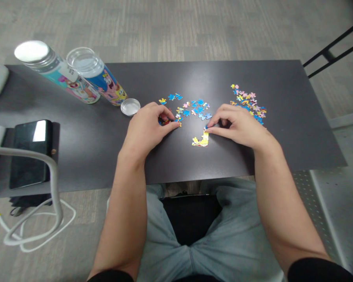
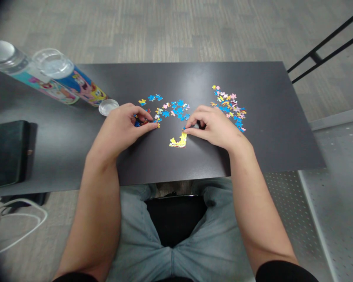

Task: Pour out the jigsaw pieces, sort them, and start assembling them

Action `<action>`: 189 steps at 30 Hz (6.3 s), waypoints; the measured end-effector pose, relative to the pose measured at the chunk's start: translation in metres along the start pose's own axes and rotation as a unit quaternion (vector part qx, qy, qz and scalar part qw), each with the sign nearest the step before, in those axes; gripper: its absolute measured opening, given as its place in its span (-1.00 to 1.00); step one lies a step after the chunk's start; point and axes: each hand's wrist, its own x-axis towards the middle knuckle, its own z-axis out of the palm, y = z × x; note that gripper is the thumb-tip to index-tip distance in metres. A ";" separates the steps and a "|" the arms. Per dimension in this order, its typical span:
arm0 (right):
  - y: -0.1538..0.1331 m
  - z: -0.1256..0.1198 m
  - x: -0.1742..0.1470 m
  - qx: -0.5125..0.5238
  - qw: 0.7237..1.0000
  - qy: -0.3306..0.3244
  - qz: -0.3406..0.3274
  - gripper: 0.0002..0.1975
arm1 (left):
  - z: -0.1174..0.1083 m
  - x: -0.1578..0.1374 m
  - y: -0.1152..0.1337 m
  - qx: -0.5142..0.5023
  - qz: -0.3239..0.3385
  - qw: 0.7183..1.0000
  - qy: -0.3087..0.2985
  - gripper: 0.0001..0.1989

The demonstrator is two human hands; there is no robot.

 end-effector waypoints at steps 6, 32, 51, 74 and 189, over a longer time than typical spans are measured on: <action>0.005 0.001 0.000 0.016 1.000 -0.019 0.005 -0.75 | -0.003 -0.001 0.000 0.001 -0.005 1.000 -0.009 -0.87; -0.012 0.014 0.005 -0.005 0.999 -0.049 0.007 -0.72 | -0.004 0.002 0.006 0.042 -0.005 0.999 0.009 -0.85; -0.008 0.001 0.006 -0.054 0.998 -0.016 0.017 -0.70 | -0.019 -0.010 0.002 0.039 -0.015 0.999 0.024 -0.76; -0.049 0.051 0.044 -0.195 0.979 -0.031 0.046 -0.74 | -0.028 -0.025 -0.005 0.036 -0.035 0.999 -0.010 -0.79; -0.017 0.002 0.016 -0.007 0.998 -0.046 0.049 -0.66 | -0.003 -0.019 0.022 -0.039 0.084 0.983 -0.161 -0.87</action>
